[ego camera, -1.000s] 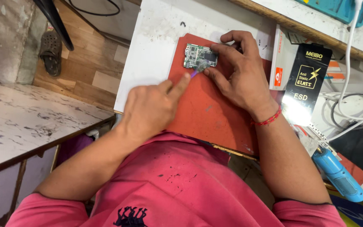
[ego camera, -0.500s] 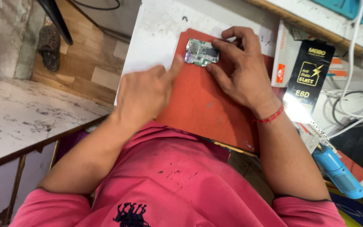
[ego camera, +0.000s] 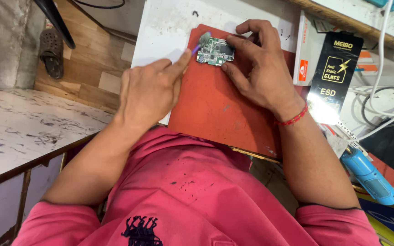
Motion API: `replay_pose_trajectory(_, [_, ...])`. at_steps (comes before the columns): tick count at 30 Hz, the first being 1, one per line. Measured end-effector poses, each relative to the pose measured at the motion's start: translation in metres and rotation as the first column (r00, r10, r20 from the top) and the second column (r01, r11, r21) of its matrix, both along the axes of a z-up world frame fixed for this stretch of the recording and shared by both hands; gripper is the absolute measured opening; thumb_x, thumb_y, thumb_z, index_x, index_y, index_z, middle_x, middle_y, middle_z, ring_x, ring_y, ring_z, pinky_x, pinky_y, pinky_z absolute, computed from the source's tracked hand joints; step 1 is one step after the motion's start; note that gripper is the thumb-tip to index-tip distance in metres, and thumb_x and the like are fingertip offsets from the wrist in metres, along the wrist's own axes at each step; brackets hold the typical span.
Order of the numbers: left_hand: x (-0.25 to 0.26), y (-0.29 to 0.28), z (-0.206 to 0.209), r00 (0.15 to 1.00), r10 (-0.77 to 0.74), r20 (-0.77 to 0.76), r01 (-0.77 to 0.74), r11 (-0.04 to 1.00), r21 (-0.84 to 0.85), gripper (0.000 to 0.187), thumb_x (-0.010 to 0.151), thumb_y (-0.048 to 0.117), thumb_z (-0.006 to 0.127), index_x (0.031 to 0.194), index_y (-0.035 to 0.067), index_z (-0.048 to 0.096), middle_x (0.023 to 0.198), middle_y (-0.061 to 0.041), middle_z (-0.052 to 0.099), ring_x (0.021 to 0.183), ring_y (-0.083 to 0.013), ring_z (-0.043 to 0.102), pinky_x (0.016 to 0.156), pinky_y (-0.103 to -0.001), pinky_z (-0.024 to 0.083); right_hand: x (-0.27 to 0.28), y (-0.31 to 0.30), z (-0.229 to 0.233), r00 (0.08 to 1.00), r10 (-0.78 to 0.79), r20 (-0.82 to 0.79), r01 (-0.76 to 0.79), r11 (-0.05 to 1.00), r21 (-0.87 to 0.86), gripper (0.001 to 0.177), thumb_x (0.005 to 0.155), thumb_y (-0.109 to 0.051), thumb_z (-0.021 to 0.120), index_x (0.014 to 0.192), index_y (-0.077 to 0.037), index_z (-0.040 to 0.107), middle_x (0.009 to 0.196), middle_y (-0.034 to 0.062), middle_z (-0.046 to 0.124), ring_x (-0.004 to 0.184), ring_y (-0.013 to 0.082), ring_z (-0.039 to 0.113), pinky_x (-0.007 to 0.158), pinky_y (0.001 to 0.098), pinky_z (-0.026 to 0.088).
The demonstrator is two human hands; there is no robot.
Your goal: The person uses a purple brush to clean a small circuit board placed on a red mat. They repeatedly brush the surface of the board, occasionally adjusting its position. A smartphone is briefly handled and placed back on the desk.
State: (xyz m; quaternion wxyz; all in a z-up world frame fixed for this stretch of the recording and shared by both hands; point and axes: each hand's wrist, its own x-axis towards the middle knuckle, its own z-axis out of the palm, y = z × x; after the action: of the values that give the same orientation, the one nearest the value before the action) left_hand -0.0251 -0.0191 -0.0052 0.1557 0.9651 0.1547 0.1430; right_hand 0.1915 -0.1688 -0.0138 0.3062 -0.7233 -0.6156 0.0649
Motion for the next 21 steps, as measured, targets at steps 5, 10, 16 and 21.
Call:
replay_pose_trajectory(5, [0.002,-0.017,-0.002,0.998,-0.057,0.014,0.058,0.997,-0.055,0.045,0.090,0.010,0.066,0.135,0.012,0.069,0.078,-0.007,0.065,0.057,-0.0290,0.063,0.050,-0.043,0.049,0.002,0.002,0.010,0.997,-0.015,-0.074,0.013,0.999,-0.029,0.042,0.091,-0.006,0.081,0.131,0.001,0.070,0.137,0.0145,0.051,0.115,0.0294,0.058,0.101,0.0384,0.052])
replay_pose_trajectory(10, [0.004,-0.017,0.003,1.000,0.003,0.024,-0.001,0.996,-0.087,0.037,0.096,0.013,0.070,0.133,0.012,0.069,0.077,-0.008,0.065,0.056,-0.0317,0.062,0.050,-0.044,0.049,0.003,0.004,0.005,0.986,-0.070,-0.154,0.075,0.997,0.031,0.035,0.092,-0.009,0.083,0.123,0.000,0.070,0.135,0.0152,0.052,0.108,0.0284,0.063,0.097,0.0374,0.054])
replay_pose_trajectory(16, [0.013,-0.008,0.011,0.990,0.139,0.004,-0.139,0.990,-0.027,0.041,0.095,0.008,0.067,0.135,0.016,0.070,0.074,-0.008,0.064,0.060,-0.0322,0.063,0.052,-0.045,0.049,0.004,0.000,-0.006,0.986,-0.044,-0.158,0.053,0.997,0.055,0.035,0.088,-0.007,0.082,0.119,0.003,0.070,0.134,0.0161,0.052,0.112,0.0301,0.062,0.098,0.0375,0.054])
replay_pose_trajectory(21, [0.020,-0.014,0.015,1.000,0.014,-0.014,-0.015,0.999,-0.046,0.039,0.093,0.010,0.068,0.131,0.017,0.072,0.072,-0.009,0.064,0.057,-0.0327,0.062,0.052,-0.047,0.049,0.006,0.006,0.014,0.976,-0.041,-0.212,0.051,0.998,0.042,0.034,0.087,-0.004,0.078,0.119,0.005,0.070,0.133,0.0167,0.051,0.108,0.0286,0.061,0.096,0.0364,0.053])
